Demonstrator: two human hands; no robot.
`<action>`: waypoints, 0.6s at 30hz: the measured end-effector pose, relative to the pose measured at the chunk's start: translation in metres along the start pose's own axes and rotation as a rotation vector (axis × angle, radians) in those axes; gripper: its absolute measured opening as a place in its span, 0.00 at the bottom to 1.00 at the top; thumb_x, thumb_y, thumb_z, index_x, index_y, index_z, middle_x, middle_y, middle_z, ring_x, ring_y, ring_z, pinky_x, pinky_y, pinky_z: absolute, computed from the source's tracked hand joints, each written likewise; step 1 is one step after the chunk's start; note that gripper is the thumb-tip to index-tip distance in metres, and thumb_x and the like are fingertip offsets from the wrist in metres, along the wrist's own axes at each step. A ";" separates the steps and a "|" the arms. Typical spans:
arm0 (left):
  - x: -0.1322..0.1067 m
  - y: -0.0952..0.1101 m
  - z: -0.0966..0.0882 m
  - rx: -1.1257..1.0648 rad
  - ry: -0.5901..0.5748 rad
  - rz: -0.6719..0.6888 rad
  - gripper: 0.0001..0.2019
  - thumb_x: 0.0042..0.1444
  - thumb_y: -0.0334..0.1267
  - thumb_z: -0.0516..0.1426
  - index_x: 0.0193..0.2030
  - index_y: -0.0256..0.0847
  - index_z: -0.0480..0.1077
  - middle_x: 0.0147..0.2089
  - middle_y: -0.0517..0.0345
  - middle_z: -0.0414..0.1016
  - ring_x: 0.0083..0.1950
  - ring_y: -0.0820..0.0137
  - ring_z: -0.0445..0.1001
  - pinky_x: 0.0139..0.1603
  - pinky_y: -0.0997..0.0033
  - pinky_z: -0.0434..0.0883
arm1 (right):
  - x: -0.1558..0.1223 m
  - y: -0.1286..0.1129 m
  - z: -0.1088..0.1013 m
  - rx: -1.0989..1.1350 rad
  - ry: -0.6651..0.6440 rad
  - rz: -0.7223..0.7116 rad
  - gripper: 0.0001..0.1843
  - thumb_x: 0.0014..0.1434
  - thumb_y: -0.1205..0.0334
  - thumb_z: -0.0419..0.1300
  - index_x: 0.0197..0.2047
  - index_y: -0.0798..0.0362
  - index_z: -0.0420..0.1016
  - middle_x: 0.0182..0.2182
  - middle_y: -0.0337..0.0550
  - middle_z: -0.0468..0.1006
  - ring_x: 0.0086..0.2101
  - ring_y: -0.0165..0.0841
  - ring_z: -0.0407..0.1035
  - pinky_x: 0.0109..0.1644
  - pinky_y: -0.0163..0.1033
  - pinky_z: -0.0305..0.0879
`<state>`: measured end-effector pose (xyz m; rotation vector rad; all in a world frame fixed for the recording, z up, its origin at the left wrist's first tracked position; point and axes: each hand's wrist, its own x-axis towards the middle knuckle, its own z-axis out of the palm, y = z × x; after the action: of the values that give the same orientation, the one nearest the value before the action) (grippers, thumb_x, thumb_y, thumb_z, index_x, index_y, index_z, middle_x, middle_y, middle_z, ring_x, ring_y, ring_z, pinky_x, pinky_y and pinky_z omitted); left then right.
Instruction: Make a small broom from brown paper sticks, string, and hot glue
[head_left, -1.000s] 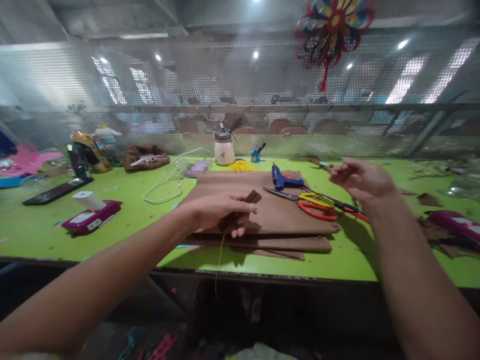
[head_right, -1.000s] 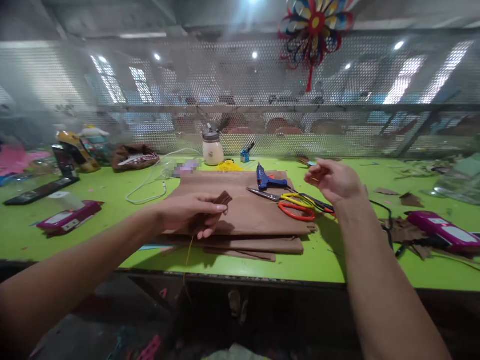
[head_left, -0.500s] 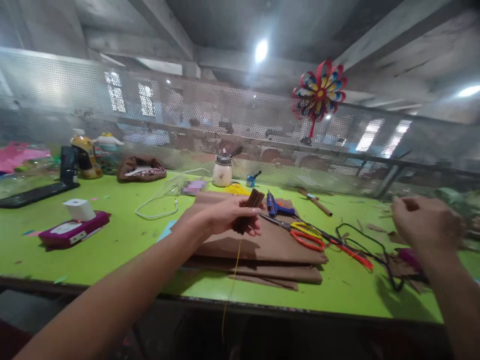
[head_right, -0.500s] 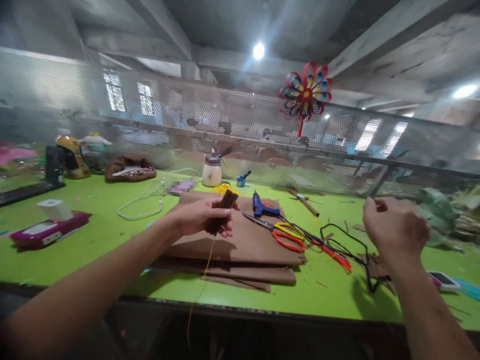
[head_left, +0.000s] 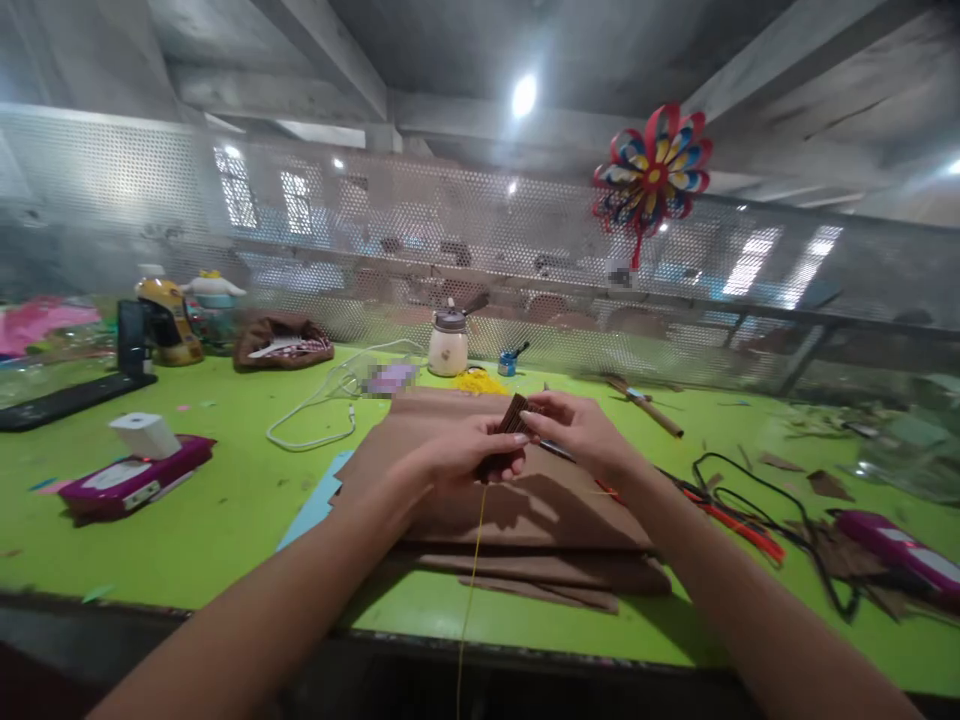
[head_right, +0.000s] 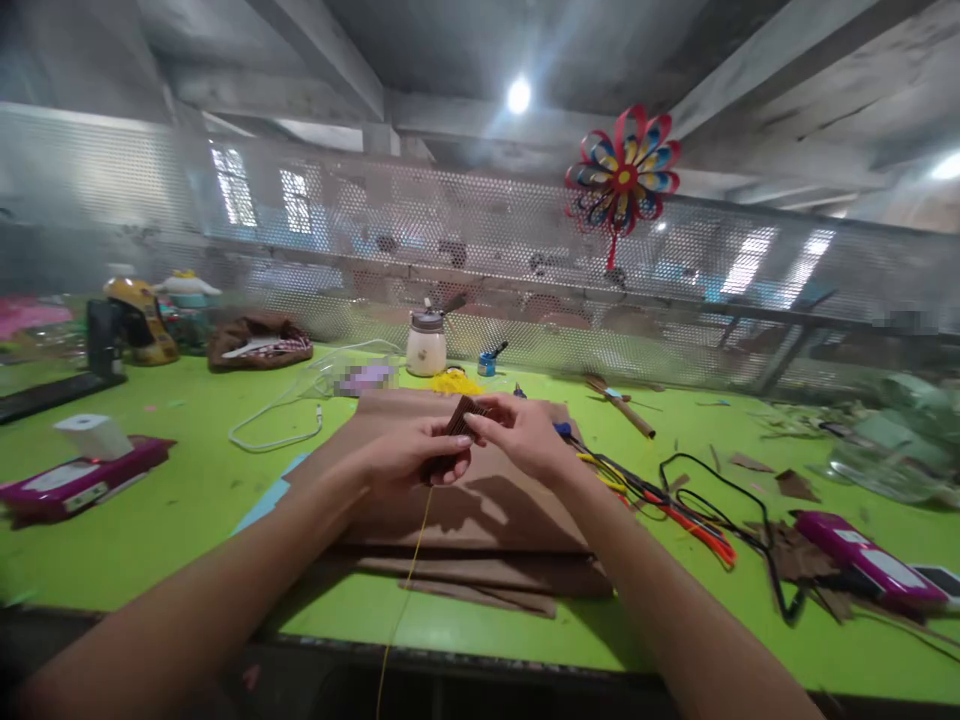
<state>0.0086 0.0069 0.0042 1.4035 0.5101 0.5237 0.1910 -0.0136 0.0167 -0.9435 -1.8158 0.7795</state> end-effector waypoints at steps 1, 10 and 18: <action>0.000 -0.002 0.001 -0.005 0.014 -0.012 0.13 0.52 0.43 0.59 0.36 0.34 0.67 0.26 0.59 0.69 0.24 0.78 0.66 0.23 0.78 0.54 | -0.002 0.005 0.003 0.043 0.009 0.020 0.16 0.53 0.54 0.61 0.41 0.57 0.75 0.30 0.44 0.76 0.28 0.30 0.68 0.36 0.39 0.65; 0.001 -0.018 0.011 -0.210 0.051 -0.026 0.15 0.55 0.41 0.58 0.43 0.31 0.70 0.36 0.47 0.74 0.32 0.73 0.71 0.37 0.71 0.65 | -0.015 0.023 -0.005 0.233 0.048 0.151 0.14 0.50 0.55 0.64 0.35 0.57 0.75 0.25 0.40 0.74 0.26 0.28 0.65 0.33 0.36 0.61; 0.003 -0.023 0.016 -0.097 0.102 -0.069 0.17 0.56 0.47 0.55 0.45 0.37 0.68 0.28 0.58 0.67 0.25 0.78 0.64 0.26 0.77 0.59 | -0.015 0.036 -0.005 0.460 0.037 0.156 0.14 0.49 0.59 0.65 0.40 0.56 0.75 0.31 0.41 0.75 0.28 0.27 0.66 0.33 0.36 0.61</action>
<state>0.0219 -0.0065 -0.0172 1.2673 0.6055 0.5589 0.2100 -0.0075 -0.0176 -0.7910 -1.4506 1.2061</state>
